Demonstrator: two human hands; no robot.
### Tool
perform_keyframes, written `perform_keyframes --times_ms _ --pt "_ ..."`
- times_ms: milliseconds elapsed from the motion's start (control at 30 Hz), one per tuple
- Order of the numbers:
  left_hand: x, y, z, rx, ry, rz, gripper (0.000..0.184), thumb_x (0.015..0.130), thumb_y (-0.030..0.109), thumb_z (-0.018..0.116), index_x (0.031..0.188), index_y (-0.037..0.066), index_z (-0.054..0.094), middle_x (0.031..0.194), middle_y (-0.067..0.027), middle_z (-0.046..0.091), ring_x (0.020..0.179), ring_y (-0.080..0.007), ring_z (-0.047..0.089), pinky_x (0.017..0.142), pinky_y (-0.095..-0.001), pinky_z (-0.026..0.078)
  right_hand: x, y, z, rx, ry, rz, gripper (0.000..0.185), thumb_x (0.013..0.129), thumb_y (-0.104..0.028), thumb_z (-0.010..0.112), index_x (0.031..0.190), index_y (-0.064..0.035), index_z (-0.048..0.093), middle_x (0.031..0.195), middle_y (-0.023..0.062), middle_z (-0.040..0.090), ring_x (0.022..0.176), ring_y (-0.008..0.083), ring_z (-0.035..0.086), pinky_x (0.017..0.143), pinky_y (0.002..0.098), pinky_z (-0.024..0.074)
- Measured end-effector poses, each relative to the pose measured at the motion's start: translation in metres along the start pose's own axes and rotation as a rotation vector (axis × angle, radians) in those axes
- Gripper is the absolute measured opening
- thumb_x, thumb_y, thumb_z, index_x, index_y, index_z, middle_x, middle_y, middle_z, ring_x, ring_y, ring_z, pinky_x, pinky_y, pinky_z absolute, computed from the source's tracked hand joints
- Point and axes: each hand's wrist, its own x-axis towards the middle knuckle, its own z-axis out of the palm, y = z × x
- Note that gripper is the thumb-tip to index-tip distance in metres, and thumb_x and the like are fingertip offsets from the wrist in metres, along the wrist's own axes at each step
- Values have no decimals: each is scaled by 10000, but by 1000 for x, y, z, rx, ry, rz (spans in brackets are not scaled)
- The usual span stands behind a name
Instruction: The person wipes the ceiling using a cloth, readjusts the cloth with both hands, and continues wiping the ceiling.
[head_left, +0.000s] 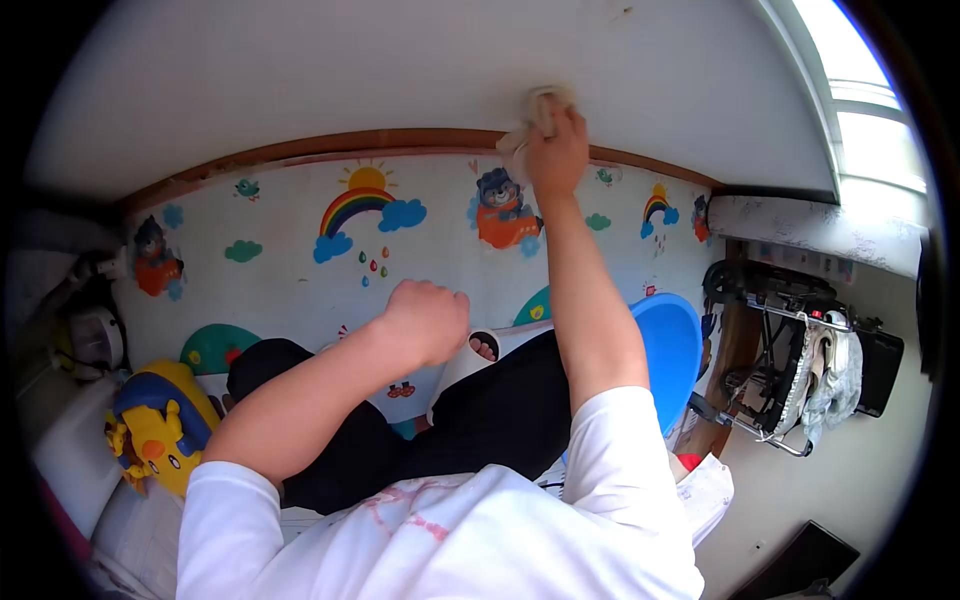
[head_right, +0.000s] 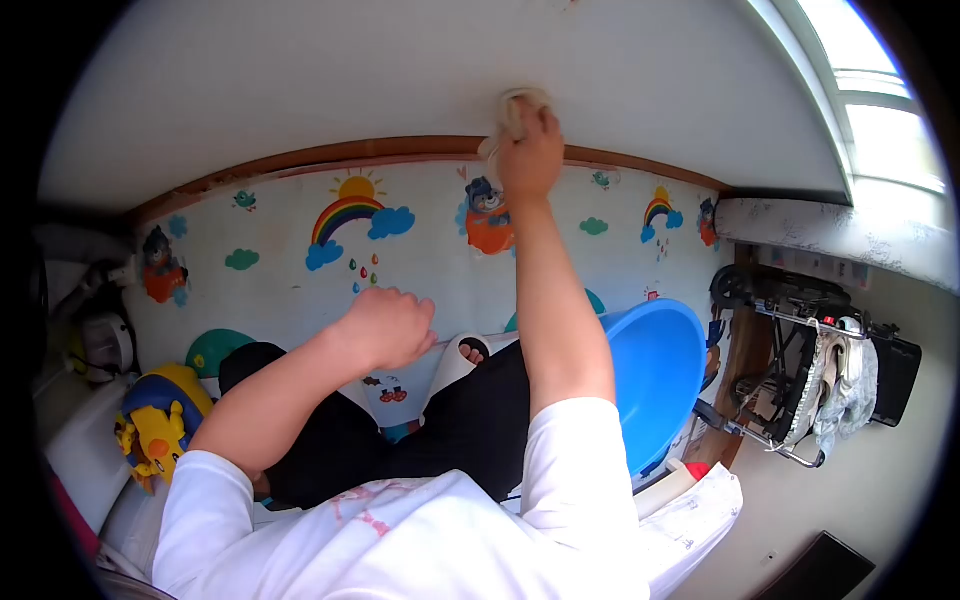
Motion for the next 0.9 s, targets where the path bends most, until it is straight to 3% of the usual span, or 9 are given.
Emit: perform_keyframes --times_ms 67,267,467,567,767,900 --pt "-3 -7 -2 -2 -11 2 345 909 338 546 988 9 615 893 -168 677 871 -336 669 753 -451 532 -11 -11 5 -105 -332 57 437 770 -132 662 1202 -192 648 1219 171 547 1060 356 575 907 432 483" --pt "-5 1 0 -24 13 -1 336 911 330 543 977 8 611 872 -172 675 840 -349 670 741 -450 536 12 -34 -7 230 395 285 466 802 -124 629 1261 -87 558 1176 189 541 1057 382 557 915 444 472" --pt "0 -3 -1 -20 89 33 324 913 316 548 965 3 611 857 -165 674 835 -341 672 735 -444 539 2 -24 17 203 202 202 488 799 -111 626 1276 -58 534 1176 174 543 1082 376 547 935 435 453" --pt "5 -2 -1 9 -12 14 321 916 313 547 956 1 612 841 -158 673 824 -338 671 730 -441 539 15 -12 -24 85 -139 128 457 793 -98 634 1239 -46 554 1167 176 542 1080 376 546 922 432 454" --pt "0 5 -2 -33 65 75 319 917 314 546 947 5 615 830 -156 671 811 -333 671 713 -434 538 19 -26 -21 230 353 135 415 786 -107 629 1199 -71 610 1162 187 549 1064 367 555 888 440 472" --pt "-9 2 0 -19 52 16 316 907 313 552 943 6 616 827 -155 670 811 -328 670 709 -435 535 -5 -30 9 27 -15 171 423 789 -110 621 1206 -41 599 1154 198 547 1063 366 555 891 441 468"
